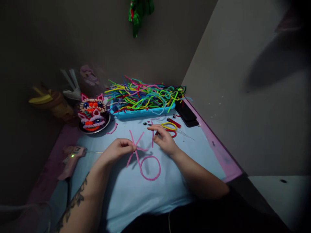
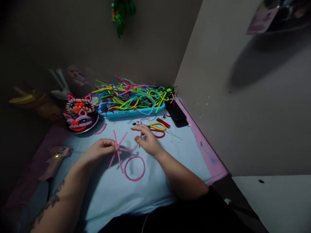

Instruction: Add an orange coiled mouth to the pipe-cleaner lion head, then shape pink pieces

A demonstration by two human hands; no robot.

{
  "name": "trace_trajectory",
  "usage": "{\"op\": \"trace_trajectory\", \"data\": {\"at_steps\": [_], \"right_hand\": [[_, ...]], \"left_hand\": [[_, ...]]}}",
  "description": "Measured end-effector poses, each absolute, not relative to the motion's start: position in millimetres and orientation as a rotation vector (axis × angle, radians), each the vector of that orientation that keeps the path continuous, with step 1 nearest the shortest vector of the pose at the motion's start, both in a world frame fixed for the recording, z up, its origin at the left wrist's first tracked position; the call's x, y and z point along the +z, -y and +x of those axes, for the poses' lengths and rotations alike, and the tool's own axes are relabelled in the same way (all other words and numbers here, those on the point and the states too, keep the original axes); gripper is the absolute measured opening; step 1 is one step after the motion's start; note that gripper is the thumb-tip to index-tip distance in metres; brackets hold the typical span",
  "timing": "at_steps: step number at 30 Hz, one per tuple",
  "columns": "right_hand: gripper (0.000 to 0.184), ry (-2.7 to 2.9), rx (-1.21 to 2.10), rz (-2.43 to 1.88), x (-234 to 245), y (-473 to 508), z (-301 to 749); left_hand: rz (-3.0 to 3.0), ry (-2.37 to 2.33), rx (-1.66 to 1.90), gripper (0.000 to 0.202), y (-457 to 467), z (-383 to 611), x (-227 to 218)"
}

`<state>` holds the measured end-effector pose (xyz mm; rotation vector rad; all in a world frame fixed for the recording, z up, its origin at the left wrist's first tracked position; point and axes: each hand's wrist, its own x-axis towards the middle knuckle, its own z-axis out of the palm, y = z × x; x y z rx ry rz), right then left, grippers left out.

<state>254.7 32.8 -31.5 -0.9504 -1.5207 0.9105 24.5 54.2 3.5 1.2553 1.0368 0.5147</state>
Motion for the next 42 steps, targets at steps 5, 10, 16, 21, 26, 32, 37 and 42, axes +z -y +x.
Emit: {"op": "trace_trajectory", "data": {"at_steps": [5,10,16,21,26,32,37,42], "right_hand": [[0.019,1.807,0.637,-1.0,-23,-24,245],[0.013,1.601,0.904,-0.996,-25,-28,246],[0.015,1.145,0.914,-0.991,-35,-39,247],[0.014,1.089,0.913,-1.05,-37,-38,243],[0.013,1.16,0.988,-1.069,-37,-35,239],[0.014,0.908,1.133,-1.055,-39,-39,236],[0.015,1.0,1.126,-1.048,-39,-37,234],[0.011,1.321,1.069,-1.115,-35,-32,236]], "left_hand": [[1.404,-0.951,0.328,0.033,-51,30,6],[1.308,-0.975,0.398,0.037,-52,27,6],[0.84,-0.94,0.842,0.061,-57,23,-1],[0.875,-0.987,0.836,0.056,-54,32,-5],[0.973,-1.127,0.862,0.038,-51,38,-5],[0.728,-1.075,0.971,0.047,-53,40,-9],[0.714,-0.994,0.96,0.041,-49,47,-11],[0.878,-1.115,0.98,0.033,-47,48,-11]]}}
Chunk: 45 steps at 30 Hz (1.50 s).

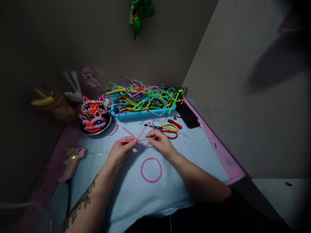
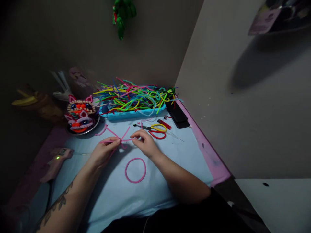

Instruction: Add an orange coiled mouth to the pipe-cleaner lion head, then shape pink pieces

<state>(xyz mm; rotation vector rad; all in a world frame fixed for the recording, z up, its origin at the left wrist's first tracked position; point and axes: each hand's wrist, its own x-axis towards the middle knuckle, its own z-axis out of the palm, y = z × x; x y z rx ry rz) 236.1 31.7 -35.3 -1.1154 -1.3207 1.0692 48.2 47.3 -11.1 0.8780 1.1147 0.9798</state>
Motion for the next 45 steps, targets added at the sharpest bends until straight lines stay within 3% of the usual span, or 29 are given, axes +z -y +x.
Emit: {"op": "trace_trajectory", "data": {"at_steps": [5,7,13,18,22,25,40,45], "right_hand": [[0.011,1.536,0.859,-1.17,-30,-27,233],[0.004,1.561,0.853,-1.185,-29,-26,230],[0.007,1.589,0.904,-1.209,-28,-27,229],[0.011,1.448,1.214,-1.165,-29,-29,230],[0.028,1.201,1.656,-0.94,-36,-31,229],[0.036,1.045,1.772,-0.827,-39,-32,230],[0.031,0.991,1.605,-0.722,-38,-43,241],[0.043,1.031,1.575,-0.811,-38,-40,241]], "left_hand": [[1.019,-1.157,0.962,0.031,-45,50,-9],[1.04,-1.148,0.931,0.031,-44,51,-8],[1.084,-1.127,0.863,0.032,-44,51,-5],[1.125,-1.091,0.787,0.025,-44,49,-2],[1.06,-1.034,0.745,0.024,-43,50,-3],[0.922,-0.999,0.758,0.027,-43,50,-4],[0.663,-1.003,0.794,0.028,-55,30,-5],[0.698,-1.002,0.795,0.028,-53,33,-4]]}}
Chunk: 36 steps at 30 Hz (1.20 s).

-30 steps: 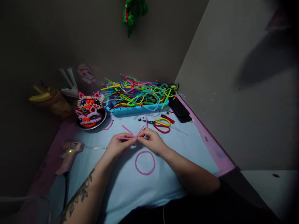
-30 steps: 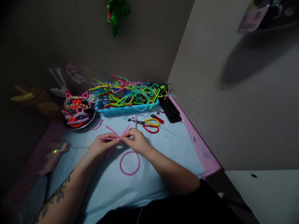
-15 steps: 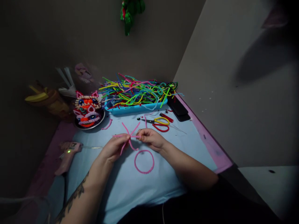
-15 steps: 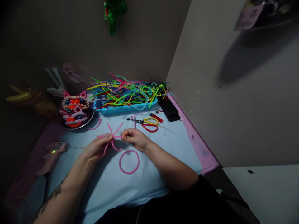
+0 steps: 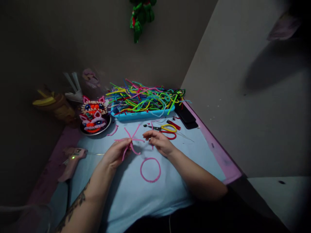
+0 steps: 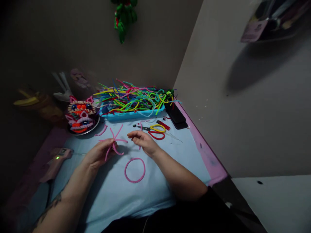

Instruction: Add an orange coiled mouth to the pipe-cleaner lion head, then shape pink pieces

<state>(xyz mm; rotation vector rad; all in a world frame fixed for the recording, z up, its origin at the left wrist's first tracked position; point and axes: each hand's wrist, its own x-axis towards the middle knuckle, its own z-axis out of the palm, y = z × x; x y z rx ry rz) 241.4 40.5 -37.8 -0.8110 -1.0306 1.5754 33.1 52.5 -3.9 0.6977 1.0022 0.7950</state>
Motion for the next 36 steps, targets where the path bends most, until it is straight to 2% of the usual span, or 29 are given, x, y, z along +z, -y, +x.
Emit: {"op": "trace_trajectory", "data": {"at_steps": [9,16,18,22,33,36], "right_hand": [[0.034,1.21,1.498,-0.857,-40,-35,233],[0.044,1.294,1.453,-1.0,-48,-35,228],[0.039,1.413,1.387,-1.024,-48,-34,225],[0.018,1.546,1.256,-0.954,-48,-34,221],[0.005,1.654,1.215,-0.888,-45,-28,224],[0.024,1.686,1.263,-1.019,-46,-31,228]], "left_hand": [[0.725,-0.991,0.762,0.032,-47,43,-7],[0.481,-1.038,0.885,0.023,-53,43,-7],[0.375,-1.043,0.875,0.022,-54,44,-6],[0.316,-1.023,0.852,0.024,-53,46,-6],[0.432,-0.983,0.76,0.024,-50,47,-8],[0.656,-1.025,0.81,0.029,-52,40,-5]]}}
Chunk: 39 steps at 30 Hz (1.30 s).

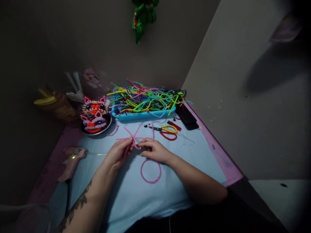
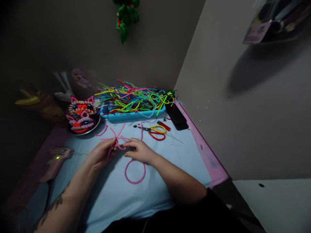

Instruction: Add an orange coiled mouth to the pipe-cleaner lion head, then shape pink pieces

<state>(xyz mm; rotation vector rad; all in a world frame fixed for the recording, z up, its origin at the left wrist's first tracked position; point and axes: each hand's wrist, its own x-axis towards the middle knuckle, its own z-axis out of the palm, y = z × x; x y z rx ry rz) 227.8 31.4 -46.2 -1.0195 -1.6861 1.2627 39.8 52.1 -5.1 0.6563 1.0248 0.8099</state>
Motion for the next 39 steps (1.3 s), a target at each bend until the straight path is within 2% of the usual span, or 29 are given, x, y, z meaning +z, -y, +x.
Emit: {"op": "trace_trajectory", "data": {"at_steps": [2,6,12,21,26,30,33,39], "right_hand": [[0.032,1.592,1.3,-1.093,-46,-34,232],[0.031,1.387,1.314,-1.095,-42,-35,237],[0.021,1.536,1.169,-1.047,-39,-34,232],[0.02,1.487,1.137,-1.099,-43,-37,235],[0.027,1.245,1.206,-1.144,-45,-38,233],[0.035,1.002,1.264,-1.157,-50,-39,229],[0.034,1.024,1.262,-1.151,-50,-37,226],[0.02,1.366,1.105,-1.1,-44,-27,217]], "left_hand": [[0.823,-1.051,0.821,0.035,-54,35,-3],[1.006,-1.072,0.777,0.042,-55,30,-2],[1.136,-1.14,0.708,0.046,-52,34,-5],[0.925,-1.129,0.954,0.056,-56,30,-7],[0.778,-1.05,1.048,0.064,-56,32,-9],[0.655,-0.991,1.048,0.061,-53,39,-13],[0.726,-0.975,1.026,0.057,-48,46,-16],[0.896,-1.047,1.121,0.026,-43,54,-16]]}}
